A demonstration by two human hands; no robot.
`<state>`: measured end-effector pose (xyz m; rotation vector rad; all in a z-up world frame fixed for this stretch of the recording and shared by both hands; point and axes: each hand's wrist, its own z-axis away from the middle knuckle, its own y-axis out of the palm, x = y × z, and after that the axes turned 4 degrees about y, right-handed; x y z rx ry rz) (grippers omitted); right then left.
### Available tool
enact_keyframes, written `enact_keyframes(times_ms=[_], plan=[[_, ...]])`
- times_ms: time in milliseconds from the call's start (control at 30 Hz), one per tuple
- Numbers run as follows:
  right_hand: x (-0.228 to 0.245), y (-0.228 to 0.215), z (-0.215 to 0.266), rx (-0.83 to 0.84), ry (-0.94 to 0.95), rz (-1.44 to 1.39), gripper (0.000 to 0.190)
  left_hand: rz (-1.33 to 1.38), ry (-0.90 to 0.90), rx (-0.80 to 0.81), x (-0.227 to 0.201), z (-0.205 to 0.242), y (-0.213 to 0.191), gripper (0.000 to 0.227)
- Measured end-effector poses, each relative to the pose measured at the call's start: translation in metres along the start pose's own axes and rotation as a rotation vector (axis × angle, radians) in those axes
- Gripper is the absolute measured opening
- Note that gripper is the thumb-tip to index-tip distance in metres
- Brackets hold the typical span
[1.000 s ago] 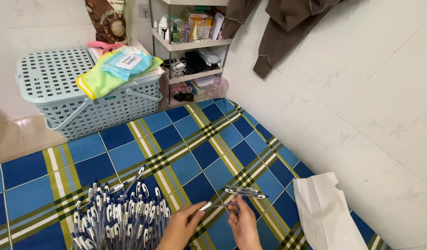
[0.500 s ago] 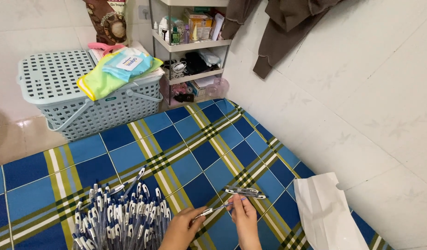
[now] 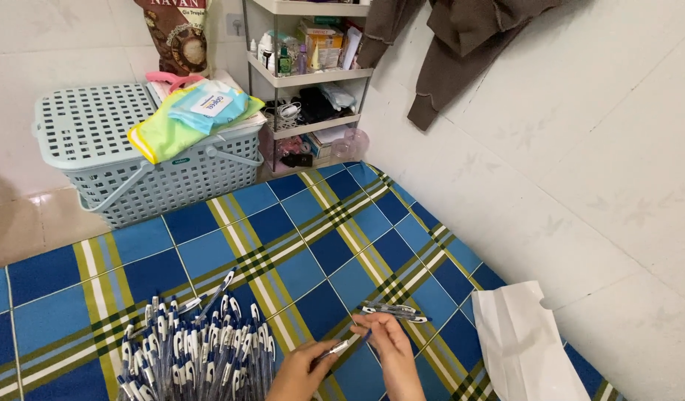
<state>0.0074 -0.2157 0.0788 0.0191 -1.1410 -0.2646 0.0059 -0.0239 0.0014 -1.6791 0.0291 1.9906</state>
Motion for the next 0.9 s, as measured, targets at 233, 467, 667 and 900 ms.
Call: enact_keyframes(times_ms=[233, 467, 667, 900], plan=[[-0.002, 0.013, 0.007, -0.047, -0.082, 0.067, 0.021, 0.080, -0.027, -0.035, -0.010, 0.004, 0.001, 0.039], [-0.008, 0.010, 0.000, -0.010, -0.048, 0.132, 0.032, 0.106, -0.038, -0.033, -0.007, 0.002, 0.000, 0.039], [-0.008, 0.003, -0.007, -0.053, -0.004, 0.360, 0.025, 0.014, -0.028, -0.013, 0.004, -0.001, 0.000, 0.041], [0.006, 0.002, -0.001, 0.013, 0.110, 0.704, 0.046, -0.084, 0.004, 0.055, 0.020, -0.009, 0.005, 0.041]])
